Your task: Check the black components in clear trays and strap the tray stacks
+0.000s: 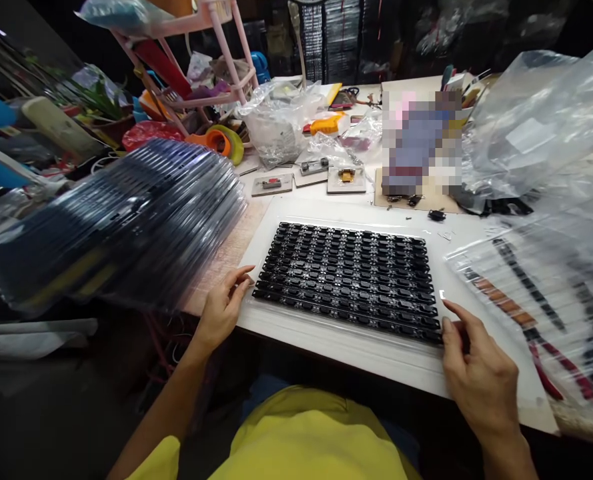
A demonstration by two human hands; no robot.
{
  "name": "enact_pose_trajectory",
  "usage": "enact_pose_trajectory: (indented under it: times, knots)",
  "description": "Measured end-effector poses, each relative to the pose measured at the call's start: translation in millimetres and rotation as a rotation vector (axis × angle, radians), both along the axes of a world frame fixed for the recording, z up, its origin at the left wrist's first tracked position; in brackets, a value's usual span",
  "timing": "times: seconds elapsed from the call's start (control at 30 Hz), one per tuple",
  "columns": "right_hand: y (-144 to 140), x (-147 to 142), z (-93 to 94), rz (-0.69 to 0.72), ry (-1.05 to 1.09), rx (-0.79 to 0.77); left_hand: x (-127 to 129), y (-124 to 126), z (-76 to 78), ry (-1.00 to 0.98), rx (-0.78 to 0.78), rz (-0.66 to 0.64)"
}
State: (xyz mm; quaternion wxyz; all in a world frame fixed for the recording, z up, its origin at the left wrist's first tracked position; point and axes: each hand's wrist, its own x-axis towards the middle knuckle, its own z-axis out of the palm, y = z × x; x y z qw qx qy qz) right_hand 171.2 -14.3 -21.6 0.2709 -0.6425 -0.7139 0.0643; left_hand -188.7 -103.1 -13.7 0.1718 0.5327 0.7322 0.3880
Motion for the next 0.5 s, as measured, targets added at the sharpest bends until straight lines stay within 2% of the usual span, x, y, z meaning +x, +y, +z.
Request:
enact_pose_trajectory:
  times: [0.27, 0.5]
  knots:
    - [-1.1, 2.4, -3.6, 0.009, -0.031, 0.035, 4.0, -8.2, -0.6, -0.054, 0.001, 0.001]
    - [-1.1, 4.1, -6.3, 0.017, 0.093, 0.024, 10.9, -18.1, -2.4, 0.01, 0.029, 0.019]
